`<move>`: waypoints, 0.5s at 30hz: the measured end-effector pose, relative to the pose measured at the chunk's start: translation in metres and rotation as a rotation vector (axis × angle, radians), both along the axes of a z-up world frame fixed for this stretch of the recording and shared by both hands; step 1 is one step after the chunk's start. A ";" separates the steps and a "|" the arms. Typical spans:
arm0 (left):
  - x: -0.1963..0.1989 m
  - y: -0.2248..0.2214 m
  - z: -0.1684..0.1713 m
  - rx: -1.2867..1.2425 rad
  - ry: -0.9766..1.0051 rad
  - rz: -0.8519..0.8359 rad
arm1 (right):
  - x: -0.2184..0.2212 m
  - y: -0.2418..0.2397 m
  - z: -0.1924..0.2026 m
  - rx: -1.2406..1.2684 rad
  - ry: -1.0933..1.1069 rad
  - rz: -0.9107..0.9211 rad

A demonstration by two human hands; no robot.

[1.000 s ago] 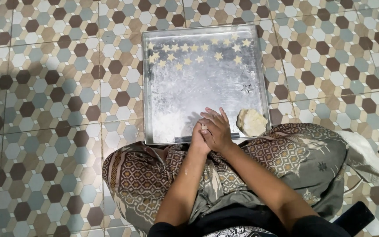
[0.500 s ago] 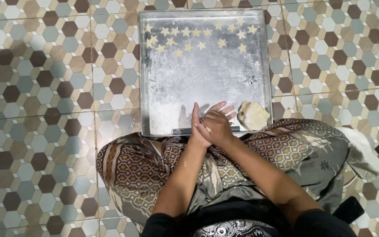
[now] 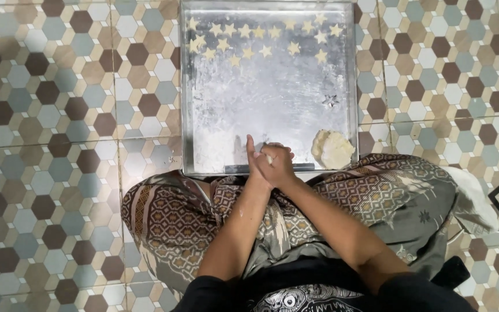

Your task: Removing excess dough scraps from a baking tray after cutting out star-shaped cookies

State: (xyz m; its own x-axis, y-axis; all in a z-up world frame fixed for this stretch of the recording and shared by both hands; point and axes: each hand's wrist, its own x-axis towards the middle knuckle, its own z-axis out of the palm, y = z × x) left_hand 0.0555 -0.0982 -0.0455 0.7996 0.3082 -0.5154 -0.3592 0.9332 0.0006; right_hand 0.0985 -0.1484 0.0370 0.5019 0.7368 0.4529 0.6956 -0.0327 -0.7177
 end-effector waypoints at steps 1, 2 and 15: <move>0.005 0.000 0.016 0.013 -0.006 -0.002 | 0.003 0.000 0.004 0.013 -0.006 -0.002; 0.005 -0.004 0.029 0.087 0.138 -0.001 | 0.003 -0.003 0.006 0.008 0.015 -0.014; 0.000 -0.016 0.090 0.739 0.665 0.157 | 0.007 -0.004 -0.005 0.036 0.258 -0.031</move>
State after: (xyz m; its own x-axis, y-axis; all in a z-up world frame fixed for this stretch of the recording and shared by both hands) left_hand 0.0559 -0.1147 0.0449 0.3415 0.8085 -0.4793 -0.1942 0.5597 0.8056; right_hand 0.1056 -0.1524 0.0320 0.6261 0.7052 0.3327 0.4883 -0.0220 -0.8724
